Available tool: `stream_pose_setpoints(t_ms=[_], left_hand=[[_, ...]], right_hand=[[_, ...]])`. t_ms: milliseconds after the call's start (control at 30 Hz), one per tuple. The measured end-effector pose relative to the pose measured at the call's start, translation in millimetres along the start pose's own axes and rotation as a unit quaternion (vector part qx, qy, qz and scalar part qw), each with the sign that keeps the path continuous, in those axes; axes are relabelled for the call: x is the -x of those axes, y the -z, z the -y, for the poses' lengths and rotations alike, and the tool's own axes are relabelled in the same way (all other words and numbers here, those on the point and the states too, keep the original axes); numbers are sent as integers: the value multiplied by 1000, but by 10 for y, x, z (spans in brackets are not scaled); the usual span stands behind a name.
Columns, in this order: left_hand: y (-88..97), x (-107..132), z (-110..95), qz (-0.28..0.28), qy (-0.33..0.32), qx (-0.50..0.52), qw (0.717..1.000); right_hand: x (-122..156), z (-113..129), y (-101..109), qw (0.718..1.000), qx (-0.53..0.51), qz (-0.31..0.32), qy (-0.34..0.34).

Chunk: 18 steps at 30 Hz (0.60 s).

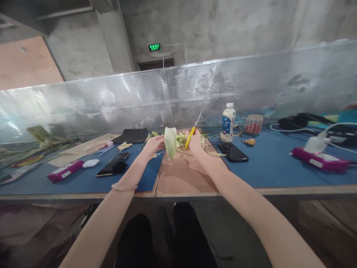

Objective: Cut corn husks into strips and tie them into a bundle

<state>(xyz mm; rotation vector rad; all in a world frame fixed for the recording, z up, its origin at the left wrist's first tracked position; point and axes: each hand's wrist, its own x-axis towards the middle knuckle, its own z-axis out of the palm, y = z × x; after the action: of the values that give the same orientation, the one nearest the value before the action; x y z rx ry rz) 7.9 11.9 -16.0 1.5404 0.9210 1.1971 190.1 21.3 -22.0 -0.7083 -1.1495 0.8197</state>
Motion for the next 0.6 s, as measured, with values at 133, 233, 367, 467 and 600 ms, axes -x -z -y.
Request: stream_pose_setpoints(t_ms=[133,233,367,467,600], left_hand=[[6,-15,4,-59,9,-3,998],[-6,-6,-9,-74,17,-3,997],[-24,17,-29,-53,20,1,998],[-43,37,-31,-39,26,2,999],[-73,62,-25,-34,39,-1,999]], right_hand=[[91,89,-23,994,87,16,68],[187,92,-154,984,133,72,99],[289,10,-300,964,182,147,124],[315,-84,-308,948,226,168,147],[316,-166,-271,928,281,168,178]])
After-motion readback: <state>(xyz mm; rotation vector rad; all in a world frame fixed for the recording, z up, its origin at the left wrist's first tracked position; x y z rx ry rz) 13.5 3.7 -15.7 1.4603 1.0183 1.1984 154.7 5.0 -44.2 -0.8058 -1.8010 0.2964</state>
